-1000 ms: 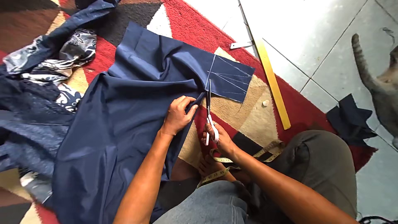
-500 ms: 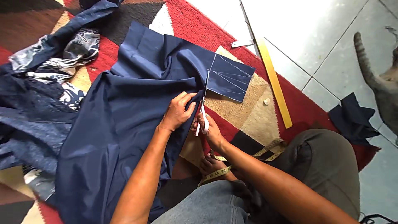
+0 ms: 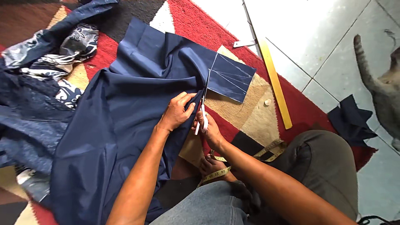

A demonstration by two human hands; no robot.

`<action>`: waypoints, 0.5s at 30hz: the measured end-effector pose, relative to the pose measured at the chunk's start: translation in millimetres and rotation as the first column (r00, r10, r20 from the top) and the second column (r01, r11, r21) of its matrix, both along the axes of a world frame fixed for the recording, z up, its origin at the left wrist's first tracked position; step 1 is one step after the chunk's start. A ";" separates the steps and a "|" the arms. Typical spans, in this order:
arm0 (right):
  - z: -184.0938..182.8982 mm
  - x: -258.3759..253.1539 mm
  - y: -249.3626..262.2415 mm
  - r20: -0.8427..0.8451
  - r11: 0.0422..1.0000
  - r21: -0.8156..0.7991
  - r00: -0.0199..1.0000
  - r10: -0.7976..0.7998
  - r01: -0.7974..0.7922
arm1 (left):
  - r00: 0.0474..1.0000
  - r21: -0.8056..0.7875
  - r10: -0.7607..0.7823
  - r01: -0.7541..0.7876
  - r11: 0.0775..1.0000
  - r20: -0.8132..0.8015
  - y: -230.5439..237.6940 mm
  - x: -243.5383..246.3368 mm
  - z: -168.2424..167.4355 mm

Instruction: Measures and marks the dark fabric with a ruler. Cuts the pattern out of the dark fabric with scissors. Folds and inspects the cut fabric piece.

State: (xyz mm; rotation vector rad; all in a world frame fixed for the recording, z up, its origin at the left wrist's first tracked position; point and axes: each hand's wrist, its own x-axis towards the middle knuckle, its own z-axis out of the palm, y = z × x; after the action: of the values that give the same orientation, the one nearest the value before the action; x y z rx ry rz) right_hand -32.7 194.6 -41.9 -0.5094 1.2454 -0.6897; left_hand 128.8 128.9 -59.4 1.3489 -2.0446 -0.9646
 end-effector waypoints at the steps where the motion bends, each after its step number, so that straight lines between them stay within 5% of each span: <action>1: 0.1 0.5 -0.1 -0.005 1.000 0.004 1.000 -0.002 0.002 | 1.000 -0.001 -0.002 0.002 1.000 0.001 0.3 0.5 0.0; 15: 4.5 14.3 3.5 -0.038 0.995 -0.014 0.995 -0.096 0.095 | 1.000 0.006 -0.020 0.020 1.000 -0.001 2.2 3.1 0.8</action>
State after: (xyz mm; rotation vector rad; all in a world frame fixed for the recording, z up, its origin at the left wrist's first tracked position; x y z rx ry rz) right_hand -18.4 198.2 -37.4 -0.4776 1.3095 -0.7714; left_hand 131.8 131.0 -58.6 1.3335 -2.0597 -0.9810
